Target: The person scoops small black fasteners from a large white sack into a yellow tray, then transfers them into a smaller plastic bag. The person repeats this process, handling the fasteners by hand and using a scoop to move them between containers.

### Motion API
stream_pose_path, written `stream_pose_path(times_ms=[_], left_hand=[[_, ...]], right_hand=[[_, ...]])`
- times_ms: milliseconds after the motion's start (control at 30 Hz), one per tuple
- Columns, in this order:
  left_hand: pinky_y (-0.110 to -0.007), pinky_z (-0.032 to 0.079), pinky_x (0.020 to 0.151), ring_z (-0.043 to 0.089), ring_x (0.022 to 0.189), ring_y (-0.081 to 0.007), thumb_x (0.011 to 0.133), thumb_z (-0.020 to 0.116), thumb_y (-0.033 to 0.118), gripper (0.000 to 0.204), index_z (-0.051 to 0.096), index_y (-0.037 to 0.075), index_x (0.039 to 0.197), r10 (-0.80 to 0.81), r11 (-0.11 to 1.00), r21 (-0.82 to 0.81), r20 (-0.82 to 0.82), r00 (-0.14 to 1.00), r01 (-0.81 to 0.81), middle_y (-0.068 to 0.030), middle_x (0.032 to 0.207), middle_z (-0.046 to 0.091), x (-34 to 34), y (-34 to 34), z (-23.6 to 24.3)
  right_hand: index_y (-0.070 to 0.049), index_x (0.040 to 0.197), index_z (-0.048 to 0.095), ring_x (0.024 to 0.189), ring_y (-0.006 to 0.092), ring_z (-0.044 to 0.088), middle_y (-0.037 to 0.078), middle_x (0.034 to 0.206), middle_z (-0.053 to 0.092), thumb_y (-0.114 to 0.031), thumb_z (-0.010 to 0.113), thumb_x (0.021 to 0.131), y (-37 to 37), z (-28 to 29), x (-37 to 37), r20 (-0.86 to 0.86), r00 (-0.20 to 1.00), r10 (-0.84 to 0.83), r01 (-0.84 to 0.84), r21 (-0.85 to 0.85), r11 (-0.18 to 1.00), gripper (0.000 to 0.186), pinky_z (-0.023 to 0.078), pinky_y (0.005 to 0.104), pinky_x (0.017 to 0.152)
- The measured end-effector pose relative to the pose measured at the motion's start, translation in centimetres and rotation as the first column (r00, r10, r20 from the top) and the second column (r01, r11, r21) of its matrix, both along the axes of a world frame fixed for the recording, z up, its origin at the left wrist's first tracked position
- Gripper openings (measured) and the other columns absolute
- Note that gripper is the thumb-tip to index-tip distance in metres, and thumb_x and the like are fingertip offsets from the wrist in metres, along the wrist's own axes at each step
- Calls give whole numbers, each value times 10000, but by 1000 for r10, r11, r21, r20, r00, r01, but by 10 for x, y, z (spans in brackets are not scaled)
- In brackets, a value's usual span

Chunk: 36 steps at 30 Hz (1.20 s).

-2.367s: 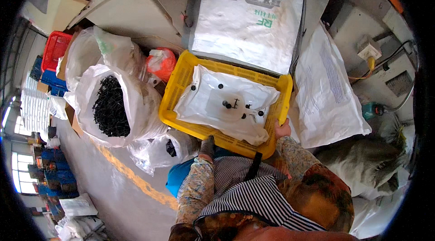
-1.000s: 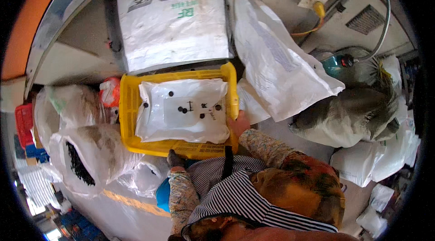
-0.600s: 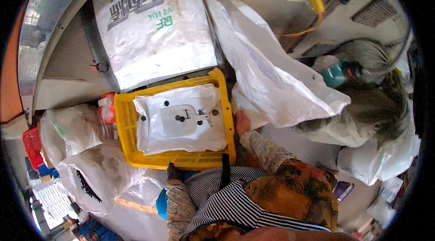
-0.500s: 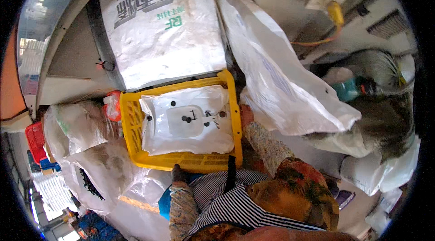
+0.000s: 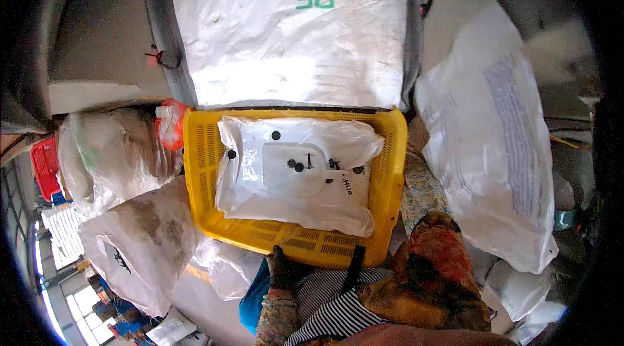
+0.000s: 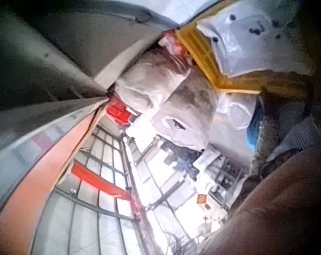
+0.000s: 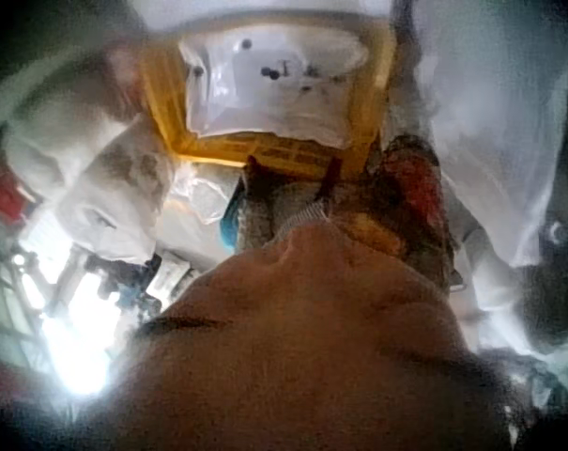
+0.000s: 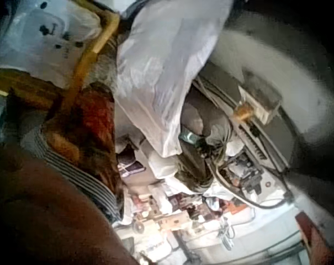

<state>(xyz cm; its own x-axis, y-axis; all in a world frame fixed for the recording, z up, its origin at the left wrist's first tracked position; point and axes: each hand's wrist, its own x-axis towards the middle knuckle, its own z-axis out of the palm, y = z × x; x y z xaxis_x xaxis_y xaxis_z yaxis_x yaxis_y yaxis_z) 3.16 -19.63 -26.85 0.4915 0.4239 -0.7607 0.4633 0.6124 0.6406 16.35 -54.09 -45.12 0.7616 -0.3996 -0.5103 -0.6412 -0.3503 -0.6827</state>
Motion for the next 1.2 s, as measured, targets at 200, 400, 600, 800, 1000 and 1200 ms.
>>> stream_pose_path(times_ms=[200, 400, 600, 800, 1000, 1200], left_hand=[[-465, 486, 934, 567, 1084, -325, 971, 485, 229, 445, 348, 15, 1336, -17, 988, -153, 54, 998, 25, -193, 1240, 525, 12, -8, 11], [-477, 474, 952, 564, 1108, -334, 934, 552, 344, 534, 427, -12, 1312, 11, 988, -157, 36, 999, -5, -175, 1255, 553, 5, -10, 9], [-408, 478, 890, 545, 1035, -298, 965, 521, 196, 545, 219, -30, 1358, 75, 996, -39, -6, 997, -75, -172, 1214, 505, -35, 19, -45], [-366, 485, 862, 549, 1036, -277, 937, 547, 135, 453, 349, -42, 1303, 85, 994, 59, 44, 995, -87, -165, 1192, 537, -34, 14, -71], [-360, 493, 835, 573, 1001, -271, 907, 570, 114, 382, 459, -39, 1239, -42, 969, 246, 17, 999, 36, -147, 1141, 578, -28, 18, -76], [-342, 518, 709, 608, 885, -233, 881, 615, 116, 285, 564, -22, 1125, -95, 952, 301, 114, 989, 57, -103, 942, 647, -19, 21, -89]], right_hand=[[-82, 1027, 580, 703, 246, 541, 83, 808, 586, -401, 517, 918, -2, 0, 0, -46, 999, -3, 5, 37, 999, 343, 412, 386, 587], [-90, 1018, 586, 677, 221, 527, 61, 800, 579, -390, 536, 908, -13, 6, 5, -71, 997, 3, 2, 76, 997, 323, 405, 365, 556], [-99, 1010, 592, 650, 196, 513, 39, 791, 572, -378, 554, 898, -18, 7, 19, -61, 998, -20, 34, 233, 972, 303, 397, 345, 525], [-107, 1001, 597, 624, 172, 499, 17, 782, 564, -367, 573, 888, -55, 39, 7, -33, 995, -97, 100, 517, 850, 284, 390, 325, 494], [-98, 939, 603, 572, 117, 428, -2, 683, 486, -412, 586, 873, -41, 125, 20, -114, 979, -166, 201, 481, 854, 321, 331, 279, 437], [-29, 989, 650, 801, 305, 626, 144, 863, 665, -540, 578, 837, -26, 126, 53, 149, 837, 527, -461, -328, 825, 538, 478, 408, 698]])
